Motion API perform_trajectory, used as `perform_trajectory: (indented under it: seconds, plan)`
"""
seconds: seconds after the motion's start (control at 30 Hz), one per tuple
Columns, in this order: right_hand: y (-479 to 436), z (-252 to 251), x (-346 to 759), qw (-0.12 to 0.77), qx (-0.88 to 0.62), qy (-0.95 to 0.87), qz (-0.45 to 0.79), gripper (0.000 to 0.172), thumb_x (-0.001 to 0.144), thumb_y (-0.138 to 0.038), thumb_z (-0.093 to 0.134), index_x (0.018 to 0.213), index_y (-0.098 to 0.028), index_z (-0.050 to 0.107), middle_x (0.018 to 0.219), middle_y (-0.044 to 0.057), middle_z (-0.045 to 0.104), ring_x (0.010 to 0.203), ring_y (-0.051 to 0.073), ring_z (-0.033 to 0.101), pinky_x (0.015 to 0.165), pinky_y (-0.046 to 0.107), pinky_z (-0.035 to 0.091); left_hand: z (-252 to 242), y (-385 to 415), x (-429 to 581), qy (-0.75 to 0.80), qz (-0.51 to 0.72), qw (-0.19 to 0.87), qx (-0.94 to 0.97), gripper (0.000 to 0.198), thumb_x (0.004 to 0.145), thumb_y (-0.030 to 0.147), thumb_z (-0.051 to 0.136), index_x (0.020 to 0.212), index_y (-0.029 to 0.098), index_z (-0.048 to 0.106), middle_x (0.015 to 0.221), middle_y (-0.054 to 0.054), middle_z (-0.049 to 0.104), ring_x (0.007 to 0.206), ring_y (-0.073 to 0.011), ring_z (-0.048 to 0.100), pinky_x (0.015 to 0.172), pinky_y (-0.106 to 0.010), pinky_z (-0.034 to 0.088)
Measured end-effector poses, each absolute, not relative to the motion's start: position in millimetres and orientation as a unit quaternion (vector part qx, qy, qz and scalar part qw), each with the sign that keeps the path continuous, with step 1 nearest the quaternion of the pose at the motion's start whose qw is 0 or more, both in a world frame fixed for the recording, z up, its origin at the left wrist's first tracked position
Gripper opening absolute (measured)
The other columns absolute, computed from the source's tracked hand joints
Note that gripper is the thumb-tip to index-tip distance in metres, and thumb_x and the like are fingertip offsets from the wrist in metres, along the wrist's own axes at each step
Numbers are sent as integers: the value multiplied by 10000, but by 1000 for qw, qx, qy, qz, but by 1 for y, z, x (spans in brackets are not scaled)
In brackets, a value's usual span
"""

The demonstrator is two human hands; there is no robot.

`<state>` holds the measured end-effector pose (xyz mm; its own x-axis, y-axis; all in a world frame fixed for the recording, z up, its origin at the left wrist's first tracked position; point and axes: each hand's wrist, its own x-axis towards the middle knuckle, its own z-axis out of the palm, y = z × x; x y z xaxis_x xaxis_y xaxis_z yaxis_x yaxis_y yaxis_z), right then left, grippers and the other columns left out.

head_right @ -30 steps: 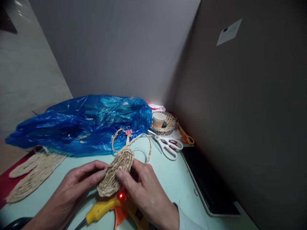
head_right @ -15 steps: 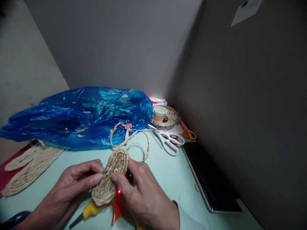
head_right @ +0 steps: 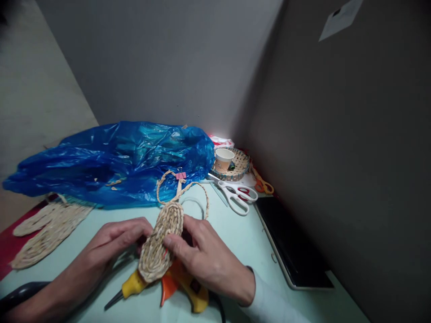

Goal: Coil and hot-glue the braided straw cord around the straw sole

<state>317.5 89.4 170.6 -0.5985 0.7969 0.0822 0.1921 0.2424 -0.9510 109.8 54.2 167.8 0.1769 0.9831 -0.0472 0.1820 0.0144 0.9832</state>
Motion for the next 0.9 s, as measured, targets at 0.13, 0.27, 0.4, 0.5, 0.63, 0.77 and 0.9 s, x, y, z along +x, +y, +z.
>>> perform_trajectory:
  seconds: [0.13,0.27,0.4,0.5,0.63,0.77,0.9]
  plan:
    - [86,174,317,265,-310,-744,529,265,983,-422,533,957,-183,645,844,2,634,756,163,546,671,272,428,170,56,108,499,377,424,655,325,858,424,638,603,223,649,656,-23,582,663,-209,544,623,-296,416]
    - [83,175,316,249,-304,-755,525,185,986,-349,527,951,-195,622,818,-24,606,699,136,498,641,258,385,169,52,108,471,382,448,657,330,889,408,599,614,232,647,674,-27,583,680,-215,556,651,-303,426]
    - [83,173,314,260,-312,-758,510,111,958,-264,554,878,-196,589,754,-46,531,662,127,432,621,261,343,167,47,113,484,410,440,636,332,860,394,632,576,226,665,644,-33,566,648,-211,539,617,-303,405]
    - [84,172,315,273,-310,-747,521,84,949,-260,579,895,-198,593,779,-40,547,689,133,447,637,263,348,167,44,122,502,468,475,552,307,802,442,684,592,219,697,609,-28,558,605,-198,503,564,-295,391]
    - [86,173,313,289,-285,-712,573,125,930,-317,626,928,-192,633,831,-13,591,762,156,522,710,276,413,166,47,123,492,527,533,443,404,711,578,717,869,215,798,648,-46,627,595,-204,516,521,-288,406]
    - [90,167,310,346,-280,-633,633,244,947,-424,584,895,-186,589,729,-32,538,600,116,502,589,248,442,162,63,104,532,547,510,396,477,719,601,716,968,199,784,794,-63,685,617,-177,542,515,-265,433]
    - [102,158,312,440,-317,-558,628,285,970,-446,539,845,-190,527,672,-59,462,504,82,424,490,209,400,153,81,83,555,583,455,381,313,638,431,865,775,211,687,662,59,578,514,-75,476,479,-168,383]
